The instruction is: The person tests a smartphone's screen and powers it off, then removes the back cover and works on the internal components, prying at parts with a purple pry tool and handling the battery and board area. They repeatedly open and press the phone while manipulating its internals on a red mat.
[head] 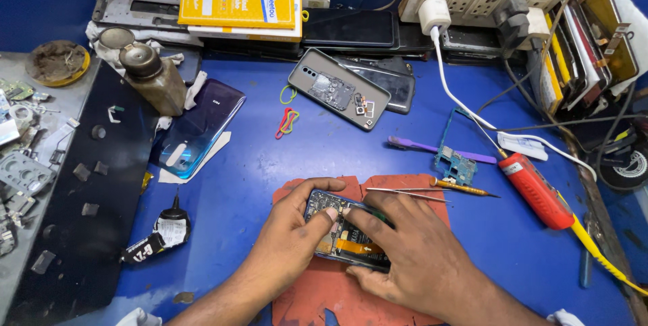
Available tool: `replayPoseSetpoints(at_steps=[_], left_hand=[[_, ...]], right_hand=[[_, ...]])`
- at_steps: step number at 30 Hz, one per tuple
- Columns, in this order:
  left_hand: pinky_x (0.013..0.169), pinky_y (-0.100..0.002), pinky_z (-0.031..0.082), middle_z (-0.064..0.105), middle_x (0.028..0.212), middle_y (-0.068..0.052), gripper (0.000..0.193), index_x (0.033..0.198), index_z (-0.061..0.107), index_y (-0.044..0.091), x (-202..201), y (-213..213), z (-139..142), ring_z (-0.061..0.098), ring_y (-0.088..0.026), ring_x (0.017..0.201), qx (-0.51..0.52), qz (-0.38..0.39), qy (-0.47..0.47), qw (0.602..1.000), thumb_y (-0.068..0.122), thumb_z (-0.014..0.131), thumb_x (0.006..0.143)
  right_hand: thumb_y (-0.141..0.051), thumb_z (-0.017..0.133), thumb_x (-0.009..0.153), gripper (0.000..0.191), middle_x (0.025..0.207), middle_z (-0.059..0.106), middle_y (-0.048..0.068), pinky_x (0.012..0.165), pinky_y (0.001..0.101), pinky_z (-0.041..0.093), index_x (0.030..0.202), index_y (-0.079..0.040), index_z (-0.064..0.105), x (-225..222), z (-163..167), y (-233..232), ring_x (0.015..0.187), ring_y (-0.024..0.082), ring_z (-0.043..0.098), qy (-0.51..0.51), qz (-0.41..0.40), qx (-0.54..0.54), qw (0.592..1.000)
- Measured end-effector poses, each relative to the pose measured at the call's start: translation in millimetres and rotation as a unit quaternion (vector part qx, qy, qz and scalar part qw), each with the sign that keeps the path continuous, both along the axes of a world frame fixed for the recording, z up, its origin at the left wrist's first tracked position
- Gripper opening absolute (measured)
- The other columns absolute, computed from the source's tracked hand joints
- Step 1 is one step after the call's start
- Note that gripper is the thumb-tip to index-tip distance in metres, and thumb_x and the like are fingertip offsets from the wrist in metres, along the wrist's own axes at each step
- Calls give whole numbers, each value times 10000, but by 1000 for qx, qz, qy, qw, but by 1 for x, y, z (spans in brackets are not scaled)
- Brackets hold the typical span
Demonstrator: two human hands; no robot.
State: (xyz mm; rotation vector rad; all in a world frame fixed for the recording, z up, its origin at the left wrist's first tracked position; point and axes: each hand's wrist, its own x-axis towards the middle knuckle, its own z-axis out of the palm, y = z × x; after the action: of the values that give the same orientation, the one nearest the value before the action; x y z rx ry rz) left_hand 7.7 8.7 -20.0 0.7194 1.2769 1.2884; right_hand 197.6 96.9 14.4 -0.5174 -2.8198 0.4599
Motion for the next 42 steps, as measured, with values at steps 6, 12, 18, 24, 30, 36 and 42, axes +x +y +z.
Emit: replayPoseSetpoints(at_steps=[6, 12, 18, 24, 30, 36, 42], left_hand=[[807, -272, 593, 735, 1018, -66, 385, 1323, 611, 54, -1, 0, 3, 708, -101, 912, -12, -2, -14, 1000, 66, 544, 944], [804, -273, 595, 735, 1026, -71, 389, 1326, 607, 54, -1, -1, 3, 711, -103, 910, -10, -4, -9, 1000, 68, 537, 943], [790, -274, 589, 736, 1014, -72, 388, 1322, 608, 54, 0, -1, 2, 708, -104, 897, -9, -2, -3, 1000, 65, 544, 940], [794, -266, 592, 730, 1015, -63, 385, 1318, 608, 48, 1, -1, 1, 707, -96, 897, -8, 5, -5, 1000, 53, 546, 938], [772, -273, 577, 724, 1003, -66, 381, 1316, 614, 52, 0, 0, 1, 687, -93, 873, -22, 20, -45, 999, 49, 558, 940], [792, -310, 594, 727, 1029, -130, 415, 1352, 557, 27, -9, 3, 8, 709, -157, 888, -9, 61, -166, 984, 61, 576, 939], [990, -356, 548, 657, 1347, -107, 467, 1392, 487, 22, -15, -1, 19, 660, -189, 1196, 51, 53, -235, 969, 239, 485, 979]], right_hand=[[-369, 880, 638, 743, 1281, 555, 184, 917, 521, 478, 1285, -122, 611, 0, 0, 0, 1110, 385, 581, 9, 7, 0, 1000], [-364, 882, 636, 745, 1276, 553, 187, 908, 520, 485, 1288, -126, 611, 0, 1, -1, 1107, 387, 584, 7, 9, -2, 1000], [-349, 878, 629, 744, 1270, 558, 198, 910, 525, 488, 1278, -110, 603, -1, 2, -1, 1104, 396, 587, 7, 11, -8, 1000], [-351, 872, 637, 739, 1280, 549, 212, 917, 529, 478, 1280, -107, 600, 1, 1, 0, 1119, 406, 575, 10, 10, -1, 1000], [-355, 873, 635, 787, 1315, 535, 212, 954, 540, 450, 1314, -98, 569, 2, 3, 0, 1148, 410, 549, -8, -2, -3, 1000], [-194, 821, 593, 752, 1383, 527, 167, 978, 490, 465, 1293, -89, 568, 7, 13, 4, 1198, 385, 543, -23, -44, -21, 999], [-118, 755, 669, 650, 1382, 584, 172, 997, 452, 496, 1293, -56, 585, 11, 9, 6, 1203, 381, 595, 49, -41, -48, 997]])
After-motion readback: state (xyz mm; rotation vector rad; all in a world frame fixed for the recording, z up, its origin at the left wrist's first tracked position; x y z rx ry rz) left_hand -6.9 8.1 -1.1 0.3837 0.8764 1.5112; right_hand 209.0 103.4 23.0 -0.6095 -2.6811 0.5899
